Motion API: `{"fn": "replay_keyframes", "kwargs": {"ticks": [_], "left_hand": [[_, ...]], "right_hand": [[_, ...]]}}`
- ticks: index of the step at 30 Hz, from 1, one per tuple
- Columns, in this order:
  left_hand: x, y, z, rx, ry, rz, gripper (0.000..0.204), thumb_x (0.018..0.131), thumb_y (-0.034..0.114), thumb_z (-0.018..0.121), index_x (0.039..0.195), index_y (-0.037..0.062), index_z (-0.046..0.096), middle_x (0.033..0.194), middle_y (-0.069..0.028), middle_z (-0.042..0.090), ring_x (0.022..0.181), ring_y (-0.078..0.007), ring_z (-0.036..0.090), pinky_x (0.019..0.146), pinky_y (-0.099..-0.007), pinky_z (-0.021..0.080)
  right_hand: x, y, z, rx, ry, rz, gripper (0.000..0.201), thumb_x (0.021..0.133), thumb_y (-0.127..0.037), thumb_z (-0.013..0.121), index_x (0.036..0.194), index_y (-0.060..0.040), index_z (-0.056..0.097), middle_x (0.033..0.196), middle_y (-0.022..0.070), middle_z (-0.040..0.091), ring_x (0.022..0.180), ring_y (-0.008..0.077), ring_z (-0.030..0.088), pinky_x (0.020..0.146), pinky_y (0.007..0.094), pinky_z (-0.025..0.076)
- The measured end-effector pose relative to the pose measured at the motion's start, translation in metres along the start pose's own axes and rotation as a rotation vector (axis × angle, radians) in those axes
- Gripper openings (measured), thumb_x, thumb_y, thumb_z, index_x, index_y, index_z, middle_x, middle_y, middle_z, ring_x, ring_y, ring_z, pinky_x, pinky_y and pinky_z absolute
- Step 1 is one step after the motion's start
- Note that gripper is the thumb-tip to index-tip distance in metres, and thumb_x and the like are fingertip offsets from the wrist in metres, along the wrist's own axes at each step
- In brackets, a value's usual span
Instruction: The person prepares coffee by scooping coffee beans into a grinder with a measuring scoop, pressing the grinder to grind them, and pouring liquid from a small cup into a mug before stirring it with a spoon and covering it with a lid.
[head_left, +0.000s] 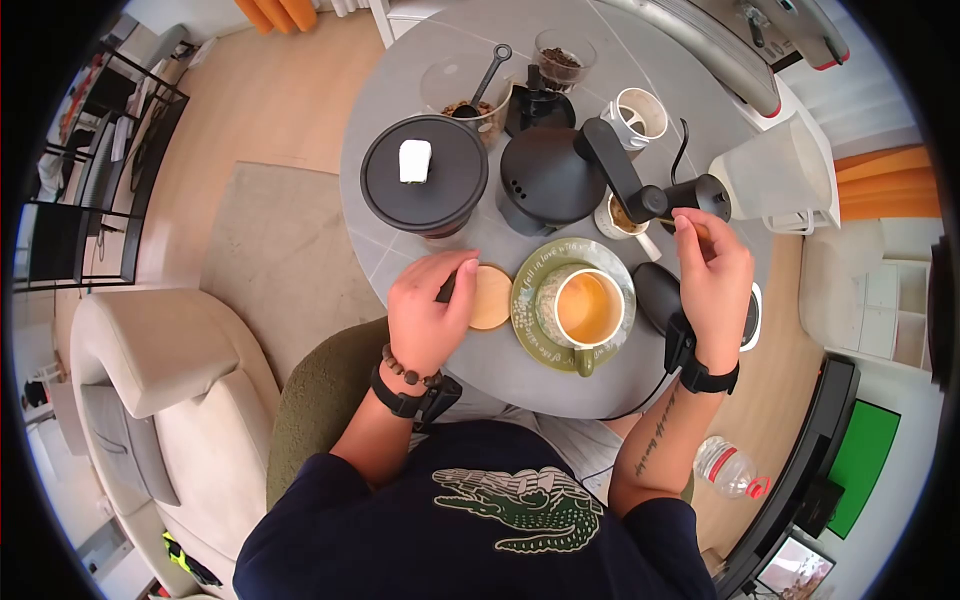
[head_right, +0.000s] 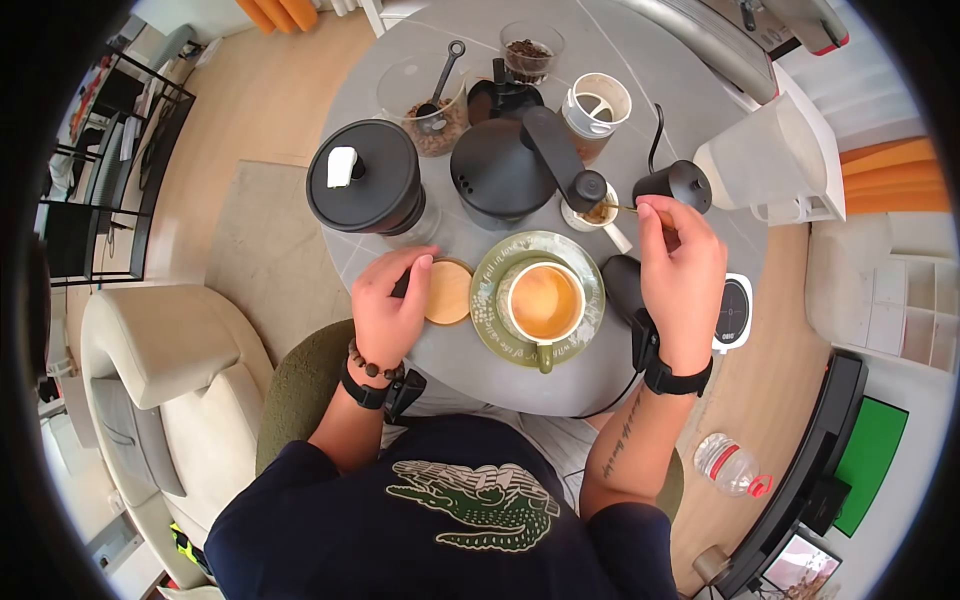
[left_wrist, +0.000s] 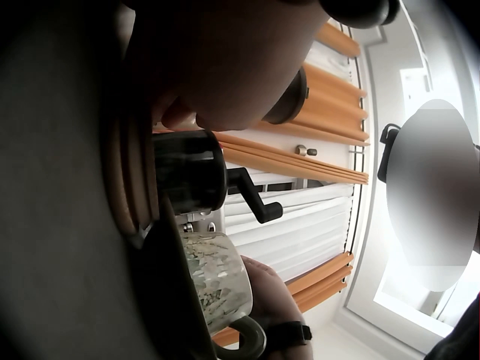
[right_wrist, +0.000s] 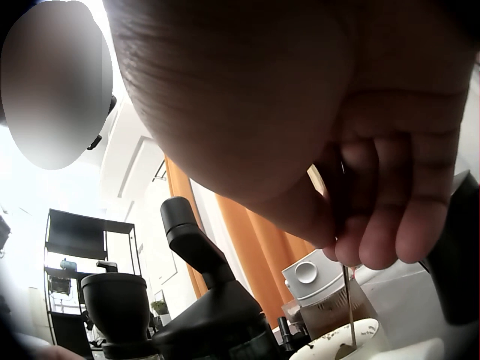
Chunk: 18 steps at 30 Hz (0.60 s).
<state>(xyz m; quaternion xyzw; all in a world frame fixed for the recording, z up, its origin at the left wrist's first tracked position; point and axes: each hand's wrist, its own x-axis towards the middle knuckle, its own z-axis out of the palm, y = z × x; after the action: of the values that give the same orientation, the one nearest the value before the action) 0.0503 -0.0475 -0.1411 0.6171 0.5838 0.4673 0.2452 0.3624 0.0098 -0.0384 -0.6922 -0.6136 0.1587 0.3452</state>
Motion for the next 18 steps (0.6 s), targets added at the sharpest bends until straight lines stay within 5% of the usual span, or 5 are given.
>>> {"fn": "replay_keyframes", "kwargs": {"ticks": [7, 13, 18], "left_hand": [[-0.002, -0.004, 0.003, -0.024, 0.013, 0.01, 0.023, 0.111, 0.016, 0.072, 0.114, -0.0026, 0.084, 0.105, -0.0179, 0.085, 0.092, -0.0301, 0.08, 0.086, -0.0376, 0.06], [-0.006, -0.004, 0.006, -0.051, 0.024, -0.054, 0.022, 0.11, 0.016, 0.072, 0.111, -0.0018, 0.084, 0.103, -0.0188, 0.084, 0.094, -0.0361, 0.081, 0.088, -0.0409, 0.061], [-0.007, -0.005, 0.008, -0.055, 0.017, -0.087, 0.025, 0.112, 0.019, 0.071, 0.114, -0.0025, 0.085, 0.102, -0.0193, 0.085, 0.09, -0.0302, 0.081, 0.085, -0.0385, 0.061]], "right_hand": [[-0.007, -0.008, -0.011, -0.002, 0.07, -0.136, 0.015, 0.107, -0.01, 0.076, 0.115, 0.0001, 0.083, 0.091, 0.0116, 0.077, 0.074, 0.019, 0.071, 0.073, 0.0323, 0.057], [-0.016, -0.013, -0.019, 0.048, 0.173, -0.249, 0.013, 0.106, -0.009, 0.077, 0.114, -0.0001, 0.083, 0.089, 0.0102, 0.074, 0.072, 0.0175, 0.066, 0.07, 0.033, 0.055], [-0.019, -0.001, -0.018, 0.069, 0.167, -0.266, 0.014, 0.106, -0.011, 0.075, 0.112, -0.0004, 0.082, 0.093, 0.0151, 0.076, 0.074, 0.0288, 0.071, 0.071, 0.0378, 0.057]]}}
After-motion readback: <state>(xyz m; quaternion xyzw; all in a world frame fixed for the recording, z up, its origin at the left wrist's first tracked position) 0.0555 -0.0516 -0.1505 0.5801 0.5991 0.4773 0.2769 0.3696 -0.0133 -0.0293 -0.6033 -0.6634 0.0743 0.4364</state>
